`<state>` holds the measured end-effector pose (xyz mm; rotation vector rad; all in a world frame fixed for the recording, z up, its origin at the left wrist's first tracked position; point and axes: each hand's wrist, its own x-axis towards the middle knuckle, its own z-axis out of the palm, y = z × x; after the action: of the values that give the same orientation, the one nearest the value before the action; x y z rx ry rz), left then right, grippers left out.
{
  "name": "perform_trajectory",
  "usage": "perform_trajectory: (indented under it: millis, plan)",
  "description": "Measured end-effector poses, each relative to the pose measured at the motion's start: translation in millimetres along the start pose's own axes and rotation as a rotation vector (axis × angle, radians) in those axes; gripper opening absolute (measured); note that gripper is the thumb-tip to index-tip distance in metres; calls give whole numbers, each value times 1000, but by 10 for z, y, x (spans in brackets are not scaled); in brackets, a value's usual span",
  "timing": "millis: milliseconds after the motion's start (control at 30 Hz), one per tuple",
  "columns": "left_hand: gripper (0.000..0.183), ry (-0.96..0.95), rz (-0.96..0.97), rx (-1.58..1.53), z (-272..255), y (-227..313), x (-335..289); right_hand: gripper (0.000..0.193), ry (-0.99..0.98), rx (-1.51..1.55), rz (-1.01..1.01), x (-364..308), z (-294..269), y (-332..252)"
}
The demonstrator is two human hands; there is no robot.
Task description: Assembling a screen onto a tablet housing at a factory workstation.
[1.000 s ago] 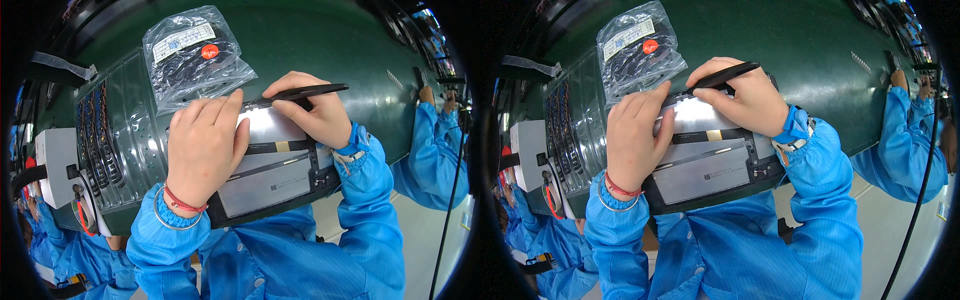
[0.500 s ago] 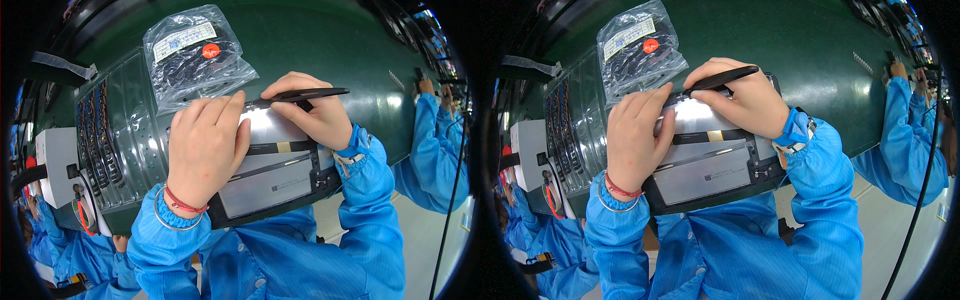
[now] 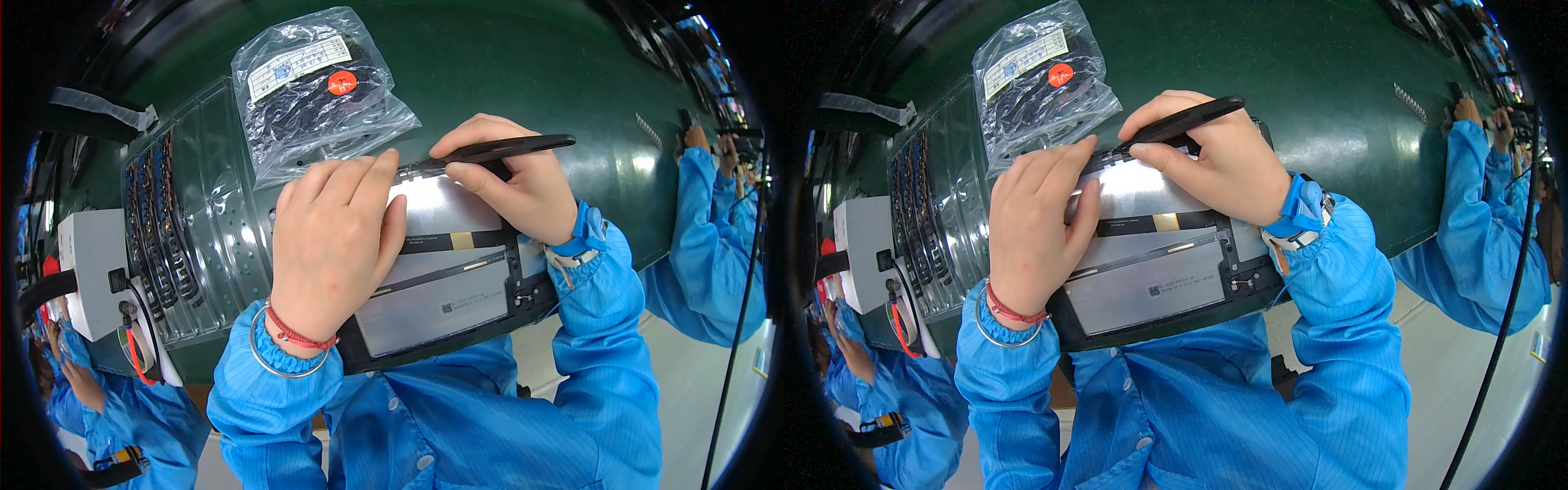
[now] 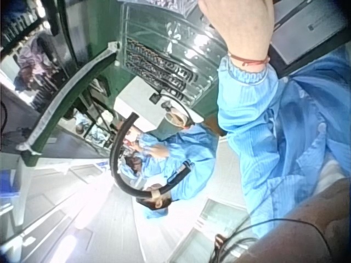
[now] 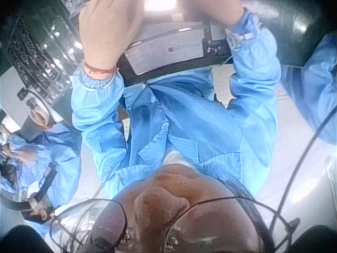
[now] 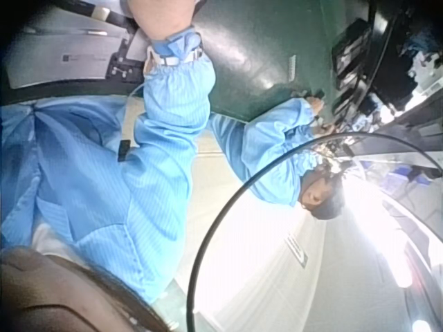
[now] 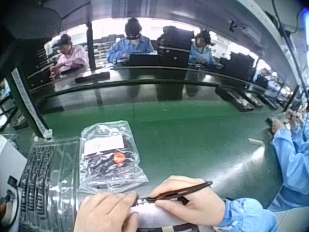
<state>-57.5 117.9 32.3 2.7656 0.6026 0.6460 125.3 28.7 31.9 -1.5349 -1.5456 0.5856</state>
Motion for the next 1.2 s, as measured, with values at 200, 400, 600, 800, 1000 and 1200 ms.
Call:
perform_trajectory:
  millis: [200,400,600,800,1000,1200]
  plan:
    - [34,-23,-13,-30,-7,13,23,16,-37,-62,-5,6,-27,6]
    - [33,21,-10,-34,-41,15,6,9,168,379,13,-31,4,20]
    - [25,189,-45,-74,-377,39,-234,10,271,225,-157,-239,-359,32]
    - [15,203,-326,58,-923,-470,-893,4,479,-305,358,-1156,-552,129]
    - [11,45,-221,341,-1100,-1534,-691,8,594,-170,388,-1194,-452,-179]
    - [6,-141,-203,442,-978,-1701,-585,8,453,-23,212,-1105,-222,-736]
